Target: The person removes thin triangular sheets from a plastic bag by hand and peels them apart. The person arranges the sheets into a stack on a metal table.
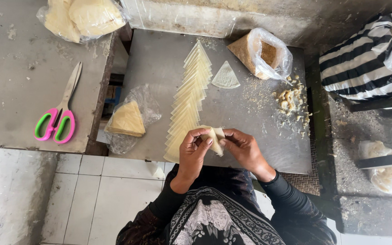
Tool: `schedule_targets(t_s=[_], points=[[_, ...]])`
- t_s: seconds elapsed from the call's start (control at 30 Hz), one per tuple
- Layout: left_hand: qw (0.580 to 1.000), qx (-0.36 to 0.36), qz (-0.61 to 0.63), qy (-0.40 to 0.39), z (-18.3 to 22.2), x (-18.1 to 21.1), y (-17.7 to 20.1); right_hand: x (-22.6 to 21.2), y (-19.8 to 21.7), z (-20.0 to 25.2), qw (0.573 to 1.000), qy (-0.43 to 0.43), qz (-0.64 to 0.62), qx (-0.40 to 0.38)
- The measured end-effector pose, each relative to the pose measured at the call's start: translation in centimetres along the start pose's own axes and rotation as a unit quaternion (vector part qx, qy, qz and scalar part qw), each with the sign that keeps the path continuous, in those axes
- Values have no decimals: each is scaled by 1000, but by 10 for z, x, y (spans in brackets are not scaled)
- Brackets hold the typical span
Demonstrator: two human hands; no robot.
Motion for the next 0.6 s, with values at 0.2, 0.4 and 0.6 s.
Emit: schedule_targets(t_s=[0.2, 0.4, 0.6], points=[[999, 20, 17, 19, 1, -4, 2, 16, 20, -9, 998, -12, -35, 47], [998, 38, 31, 31, 3, -9, 13, 14, 91, -52, 983, -75, 51, 157], [997, 49, 37, 41, 4, -15, 19, -24, 131, -117, 877, 104, 369, 290]])
Point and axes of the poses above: each hand's wrist, its own z-axis away from the middle knuckle, its own y-axis out of the back of the hand, x = y × z, the point moved 7 cm from there along -z, towards the middle knuckle, and after that the axes turned 9 degrees about -x, right-handed, at the moved point
